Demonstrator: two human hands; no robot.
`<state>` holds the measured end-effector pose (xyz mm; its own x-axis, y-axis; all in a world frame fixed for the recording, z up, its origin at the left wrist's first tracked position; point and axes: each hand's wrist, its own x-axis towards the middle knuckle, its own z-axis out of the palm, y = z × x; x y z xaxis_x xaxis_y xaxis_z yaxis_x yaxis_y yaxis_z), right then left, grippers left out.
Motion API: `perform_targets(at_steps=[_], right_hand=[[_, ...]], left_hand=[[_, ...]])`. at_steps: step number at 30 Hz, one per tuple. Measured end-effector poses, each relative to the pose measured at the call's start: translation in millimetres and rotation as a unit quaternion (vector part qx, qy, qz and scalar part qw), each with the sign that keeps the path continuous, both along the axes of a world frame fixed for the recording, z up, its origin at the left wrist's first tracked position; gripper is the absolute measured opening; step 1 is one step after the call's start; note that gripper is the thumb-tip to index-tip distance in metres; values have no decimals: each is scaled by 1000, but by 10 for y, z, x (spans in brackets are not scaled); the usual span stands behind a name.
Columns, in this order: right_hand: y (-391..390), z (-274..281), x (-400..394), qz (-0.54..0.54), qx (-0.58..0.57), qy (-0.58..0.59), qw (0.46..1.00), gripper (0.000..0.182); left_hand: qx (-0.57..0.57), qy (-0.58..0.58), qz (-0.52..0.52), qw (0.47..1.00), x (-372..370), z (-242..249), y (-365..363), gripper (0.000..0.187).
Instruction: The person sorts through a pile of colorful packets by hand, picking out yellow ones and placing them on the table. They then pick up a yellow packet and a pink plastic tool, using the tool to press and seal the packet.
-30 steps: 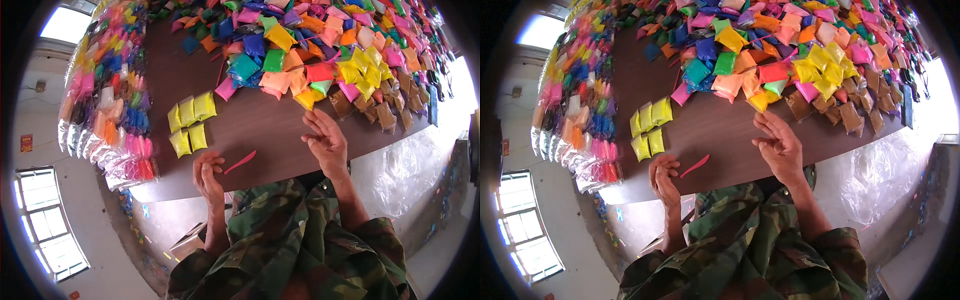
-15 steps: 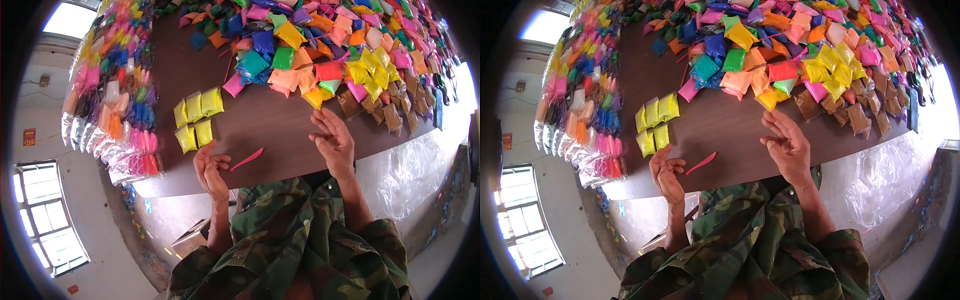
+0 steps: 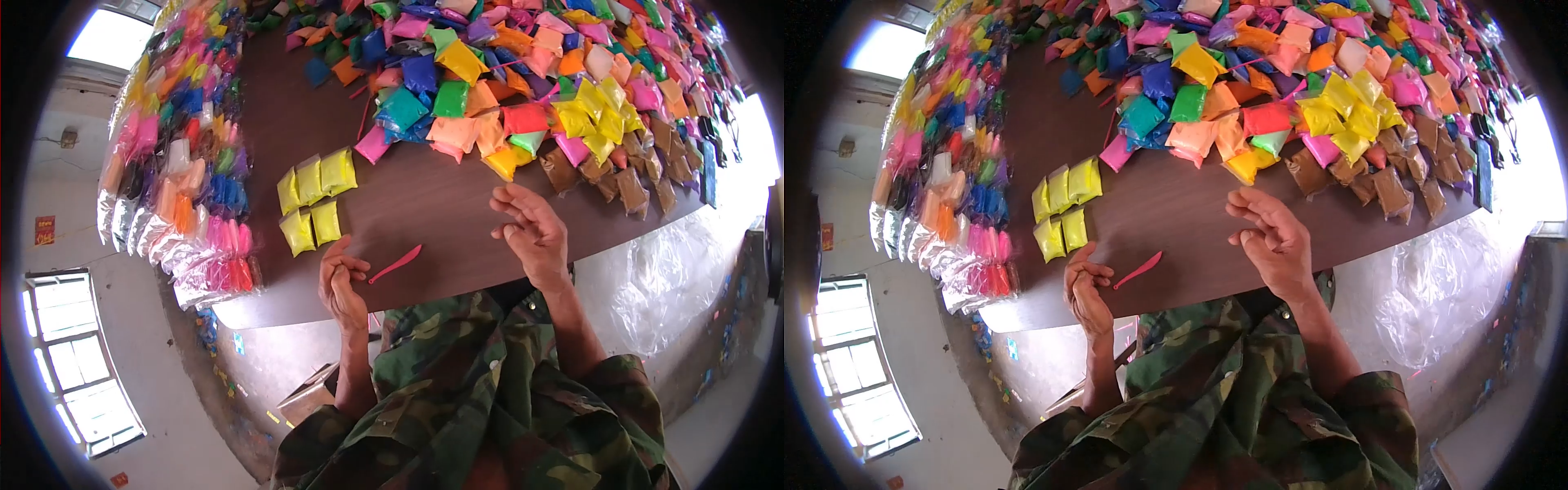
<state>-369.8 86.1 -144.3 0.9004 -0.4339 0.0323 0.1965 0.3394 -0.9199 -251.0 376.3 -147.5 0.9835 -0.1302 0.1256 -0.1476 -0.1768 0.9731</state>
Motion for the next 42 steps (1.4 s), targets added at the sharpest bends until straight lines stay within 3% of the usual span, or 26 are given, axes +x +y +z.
perform_targets(at_steps=[6,13,17,20,21,33,37,42], right_hand=[[-20,-65,-10,13,6,-31,999,50],[96,-64,-27,-6,-48,1,999,37],[172,-103,8,-51,-170,-17,984,30],[164,12,-2,-71,-278,-36,957,31],[165,52,-13,-75,-312,-41,946,31],[207,-7,-29,-85,-285,-44,954,32],[175,13,14,-59,-305,-25,950,30],[-108,105,200,50,-362,-8,931,25]], left_hand=[[-1,-6,3,1000,-21,49,-52,30],[174,-81,-8,981,-94,64,-97,20],[255,-163,-39,952,-195,195,-285,21],[337,-365,-70,865,-138,144,-298,21],[338,-326,-75,880,-177,143,-299,18],[348,-328,-100,872,-206,257,-486,5],[365,-306,-131,869,-118,452,-630,2],[342,-308,-176,870,204,738,-1020,5]])
